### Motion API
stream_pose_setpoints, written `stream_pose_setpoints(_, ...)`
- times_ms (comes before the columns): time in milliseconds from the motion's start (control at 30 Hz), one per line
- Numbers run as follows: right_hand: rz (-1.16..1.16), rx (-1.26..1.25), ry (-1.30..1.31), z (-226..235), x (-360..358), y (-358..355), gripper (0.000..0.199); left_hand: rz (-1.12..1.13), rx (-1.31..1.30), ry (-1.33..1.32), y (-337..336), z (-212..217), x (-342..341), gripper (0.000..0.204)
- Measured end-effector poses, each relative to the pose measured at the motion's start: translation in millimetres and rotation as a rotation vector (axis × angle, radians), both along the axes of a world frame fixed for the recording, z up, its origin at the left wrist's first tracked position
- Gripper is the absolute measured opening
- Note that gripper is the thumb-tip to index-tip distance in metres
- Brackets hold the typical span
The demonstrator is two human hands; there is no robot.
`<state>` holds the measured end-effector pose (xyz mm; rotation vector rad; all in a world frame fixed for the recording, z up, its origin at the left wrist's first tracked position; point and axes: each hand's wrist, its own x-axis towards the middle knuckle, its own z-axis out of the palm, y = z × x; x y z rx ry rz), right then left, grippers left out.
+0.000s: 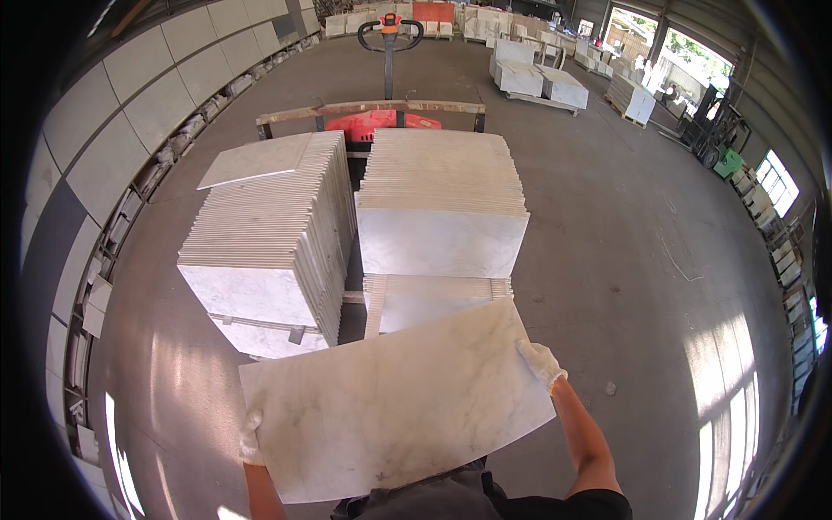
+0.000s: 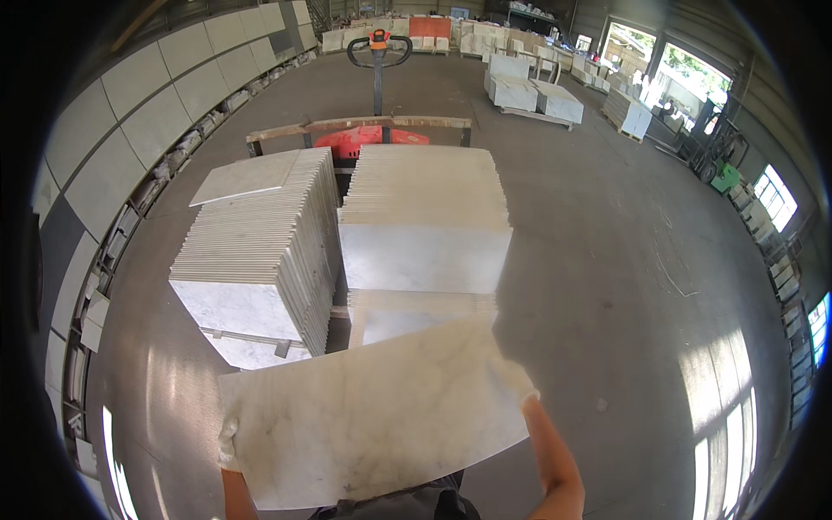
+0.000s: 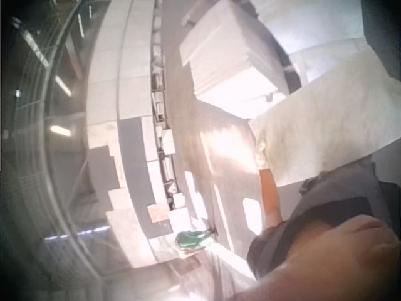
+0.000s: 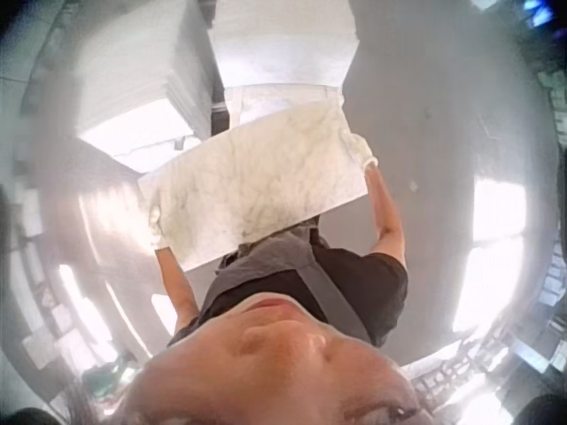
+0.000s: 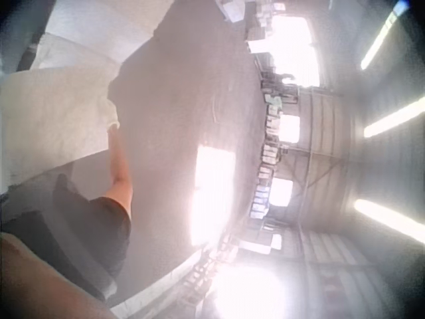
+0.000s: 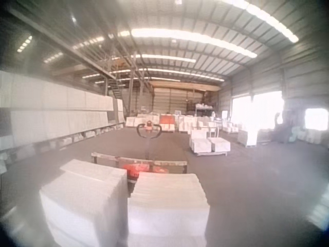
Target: The person picks up large rectangular tiles from a stack and places them on the floor in a staggered pattern. They walk between the stack and the laying area, positioning each tile by hand. Another person is also seen laying tiles nearby.
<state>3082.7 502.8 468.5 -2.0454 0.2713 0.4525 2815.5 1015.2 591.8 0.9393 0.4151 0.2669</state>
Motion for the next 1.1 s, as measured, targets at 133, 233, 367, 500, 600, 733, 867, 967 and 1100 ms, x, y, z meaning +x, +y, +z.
stream_pose_setpoints(133,0.054,-0.016,-0.006,41,-70,58,0.069,0.092,0.023,-0.016,24,-22,-108,0.078)
stream_pose_setpoints(233,0.147,-0.105,0.012,69,-113,111,0.072,0.171,0.045,-0.015,31,-34,-188,0.079)
stream_pose_setpoints(367,0.314,-0.31,-0.038,100,-154,162,0.076,0.266,0.076,-0.028,37,-43,-277,0.079)
stream_pose_setpoints(500,0.478,-0.356,-0.106,107,-165,219,0.076,0.398,0.083,-0.038,39,-50,-359,0.08)
stream_pose_setpoints(600,0.504,-0.245,-0.232,88,-172,262,0.079,0.486,0.072,-0.056,42,-46,-403,0.08)
stream_pose_setpoints(733,0.712,-0.15,-0.388,57,-173,354,0.071,0.662,0.008,-0.033,63,-46,-466,0.07)
stream_pose_setpoints(867,0.837,0.283,-0.023,36,-206,486,0.064,0.799,-0.041,-0.071,93,-52,-564,0.065)
stream_pose_setpoints(967,1.004,0.244,0.036,21,-257,613,0.075,0.983,-0.057,-0.16,111,-48,-636,0.075)
stream_pose_setpoints(1100,1.252,0.293,0.039,6,-333,749,0.078,1.339,0.007,0.115,85,-34,-688,0.08)
